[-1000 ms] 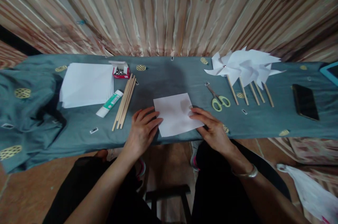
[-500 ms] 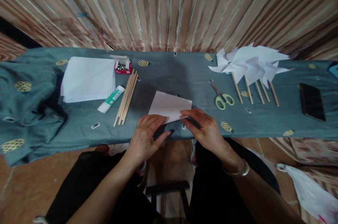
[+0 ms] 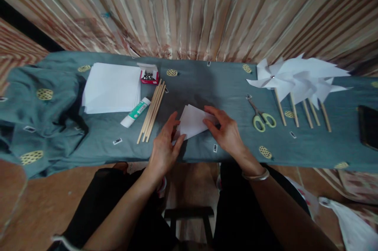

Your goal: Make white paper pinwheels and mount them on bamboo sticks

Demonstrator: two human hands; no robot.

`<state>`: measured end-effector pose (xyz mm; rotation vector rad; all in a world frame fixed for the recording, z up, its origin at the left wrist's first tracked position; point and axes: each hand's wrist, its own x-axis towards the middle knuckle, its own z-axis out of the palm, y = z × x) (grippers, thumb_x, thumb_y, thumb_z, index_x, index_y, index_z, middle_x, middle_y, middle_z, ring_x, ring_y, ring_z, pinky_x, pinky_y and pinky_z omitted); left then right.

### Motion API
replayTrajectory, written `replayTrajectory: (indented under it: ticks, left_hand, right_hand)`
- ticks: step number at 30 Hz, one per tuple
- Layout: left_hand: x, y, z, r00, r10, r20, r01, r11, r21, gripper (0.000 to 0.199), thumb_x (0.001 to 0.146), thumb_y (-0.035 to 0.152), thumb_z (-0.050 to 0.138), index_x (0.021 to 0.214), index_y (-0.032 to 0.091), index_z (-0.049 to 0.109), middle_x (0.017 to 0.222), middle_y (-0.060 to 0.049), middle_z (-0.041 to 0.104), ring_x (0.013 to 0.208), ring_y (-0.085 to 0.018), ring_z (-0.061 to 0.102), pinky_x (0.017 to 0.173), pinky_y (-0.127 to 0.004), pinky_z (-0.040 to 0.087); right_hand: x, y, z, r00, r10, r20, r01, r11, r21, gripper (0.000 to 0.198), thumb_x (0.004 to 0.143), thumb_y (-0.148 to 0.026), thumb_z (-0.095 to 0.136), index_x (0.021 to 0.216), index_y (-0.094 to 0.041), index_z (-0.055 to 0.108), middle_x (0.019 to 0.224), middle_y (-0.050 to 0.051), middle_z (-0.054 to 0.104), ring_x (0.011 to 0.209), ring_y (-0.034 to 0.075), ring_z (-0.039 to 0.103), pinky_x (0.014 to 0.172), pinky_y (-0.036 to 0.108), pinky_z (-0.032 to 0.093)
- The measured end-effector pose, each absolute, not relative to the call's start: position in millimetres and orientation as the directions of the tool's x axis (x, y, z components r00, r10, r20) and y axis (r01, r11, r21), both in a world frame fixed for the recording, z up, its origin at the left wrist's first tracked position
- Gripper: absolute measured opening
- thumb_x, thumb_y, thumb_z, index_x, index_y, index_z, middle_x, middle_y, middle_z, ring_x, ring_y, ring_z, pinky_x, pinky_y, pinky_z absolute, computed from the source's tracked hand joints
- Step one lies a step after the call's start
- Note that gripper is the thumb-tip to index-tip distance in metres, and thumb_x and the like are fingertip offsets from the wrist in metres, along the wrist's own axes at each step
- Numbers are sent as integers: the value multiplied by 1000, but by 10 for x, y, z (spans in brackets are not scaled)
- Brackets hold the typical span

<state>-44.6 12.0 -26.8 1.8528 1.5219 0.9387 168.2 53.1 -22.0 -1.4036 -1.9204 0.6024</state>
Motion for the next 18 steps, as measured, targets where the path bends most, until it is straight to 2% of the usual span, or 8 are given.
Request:
replayTrajectory:
  ticks: [4,7,9,11,13,18]
  left_hand:
    - [-469,141,-267,151,953,263,653,-296,697,51,91,23,59,139,18,43,134,-16,57,113,-25,64,90,-40,58]
    - [-455,127,-235,229,903,364,723,-409,557,40,93,19,55,132,17,49,143,-18,50,126,-29,55,98,-46,53]
    - [-422,100,-217,315,857,408,748,-489,449,35,94,14,50,130,16,52,144,-18,51,132,-30,49,102,-49,49]
    - [-376,66,-212,404,823,399,743,-550,382,35,96,13,47,131,15,51,142,-16,54,137,-30,43,106,-51,45]
    - [-330,32,-222,473,810,347,730,-581,360,36,97,19,47,133,13,49,142,-15,55,140,-30,41,109,-52,41]
    - [-289,-22,-262,525,827,201,752,-561,346,51,97,37,49,139,10,45,147,-17,50,142,-33,38,113,-56,34]
  right_hand:
    - [1661,566,-270,-246,924,294,656,382,-651,30,95,-26,53,122,-22,64,121,9,69,114,25,64,99,46,52]
    - [1643,592,-295,-272,905,325,670,421,-611,27,95,-26,52,118,-22,67,120,10,69,113,25,63,100,47,52]
    - [1631,601,-305,-287,895,343,679,442,-586,26,96,-25,51,115,-20,69,120,11,70,112,26,63,99,47,52]
    - [1621,599,-309,-298,888,351,689,455,-564,26,96,-25,50,114,-19,69,119,11,70,112,26,63,99,47,52]
    - [1613,592,-309,-311,880,358,701,467,-540,26,97,-25,49,113,-19,69,119,11,70,111,25,63,99,47,52]
    - [1617,561,-297,-337,863,376,730,492,-474,26,97,-23,47,112,-17,69,119,12,69,111,25,62,99,45,52]
